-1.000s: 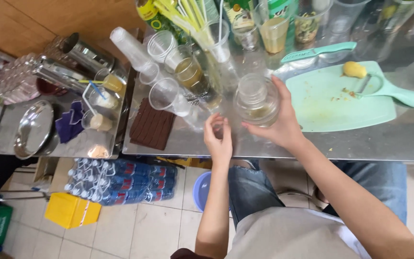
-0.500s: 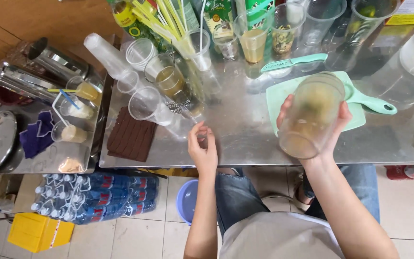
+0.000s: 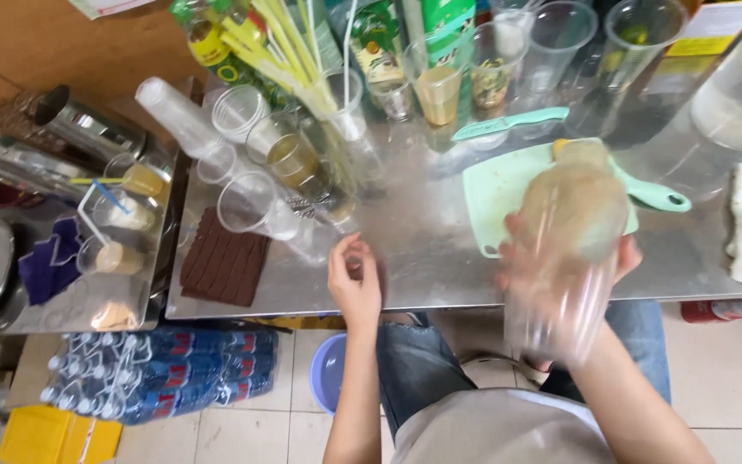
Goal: The person shakes a shaker cup vigorously to mix a beverage. They then open the shaker and pour the mixed drink into a smaller plastic cup. Finally, they place a straw into the cup.
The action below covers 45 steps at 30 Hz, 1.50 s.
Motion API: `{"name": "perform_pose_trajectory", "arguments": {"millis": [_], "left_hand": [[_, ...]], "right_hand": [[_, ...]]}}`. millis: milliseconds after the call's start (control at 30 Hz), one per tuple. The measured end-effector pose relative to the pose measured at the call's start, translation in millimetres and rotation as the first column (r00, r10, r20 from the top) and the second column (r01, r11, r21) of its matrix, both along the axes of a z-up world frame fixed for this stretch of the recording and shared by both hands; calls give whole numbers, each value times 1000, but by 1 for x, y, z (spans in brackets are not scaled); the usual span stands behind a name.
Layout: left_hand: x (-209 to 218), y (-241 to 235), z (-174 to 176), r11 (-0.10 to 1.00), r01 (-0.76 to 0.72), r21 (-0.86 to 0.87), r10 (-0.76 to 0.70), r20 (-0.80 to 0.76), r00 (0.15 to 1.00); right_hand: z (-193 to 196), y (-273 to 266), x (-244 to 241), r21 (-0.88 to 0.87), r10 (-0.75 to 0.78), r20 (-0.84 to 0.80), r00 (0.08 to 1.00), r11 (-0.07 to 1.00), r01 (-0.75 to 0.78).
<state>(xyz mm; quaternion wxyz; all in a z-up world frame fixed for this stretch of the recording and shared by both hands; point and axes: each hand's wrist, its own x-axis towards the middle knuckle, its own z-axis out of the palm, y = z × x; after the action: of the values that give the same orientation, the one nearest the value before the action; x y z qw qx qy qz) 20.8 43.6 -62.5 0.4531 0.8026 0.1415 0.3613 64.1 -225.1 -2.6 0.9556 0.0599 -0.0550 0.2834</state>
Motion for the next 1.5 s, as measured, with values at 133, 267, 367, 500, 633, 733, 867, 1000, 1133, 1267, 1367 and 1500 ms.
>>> {"name": "perform_pose_trajectory", "arguments": {"millis": [133, 267, 367, 500, 633, 733, 867, 1000, 1133, 1267, 1367, 1500], "left_hand": [[-1, 0, -1, 1000, -3, 25, 3, -1, 1000], [-1, 0, -4, 999, -50, 16, 50, -29, 998], [1, -2, 0, 998, -54, 25, 55, -55, 997], [0, -4, 2, 997, -65, 27, 67, -72, 995], [-1, -2, 1, 997, -66, 33, 68, -59, 996], [0, 2, -7, 996, -68, 66, 72, -60, 996], [0, -1, -3, 997, -64, 31, 66, -75, 995], [-2, -4, 3, 997, -74, 15, 75, -75, 994], [-1, -3, 2, 997, -77, 15, 78, -73, 994], [-2, -3, 4, 997, -81, 17, 82, -79, 993], [-2, -4, 6, 997, -77, -9, 76, -84, 994], [-1, -5, 5, 997, -75, 13, 76, -73, 994]], "right_hand": [[6, 3, 2, -42, -49, 211, 976, 997, 59], [-41, -7, 27, 62, -53, -49, 997, 996, 56], [-15, 1, 6, 10, 11, 175, 984, 1000, -13], [-5, 8, 4, 84, 37, 310, 950, 994, -66], [-18, 11, 2, 114, 78, 230, 970, 988, -106], [-24, 11, 0, 120, 122, 17, 992, 985, -123], [-19, 10, -6, 137, 148, -205, 968, 983, -121], [-36, 13, -1, 15, 118, -258, 959, 993, -118], [-46, 22, -6, 37, 52, -210, 976, 998, -46], [-29, 22, -24, -42, 41, -171, 984, 998, -49], [-24, 18, -14, -9, 47, -102, 994, 999, -49], [-2, 22, -8, -67, -9, -315, 949, 998, -13]]}}
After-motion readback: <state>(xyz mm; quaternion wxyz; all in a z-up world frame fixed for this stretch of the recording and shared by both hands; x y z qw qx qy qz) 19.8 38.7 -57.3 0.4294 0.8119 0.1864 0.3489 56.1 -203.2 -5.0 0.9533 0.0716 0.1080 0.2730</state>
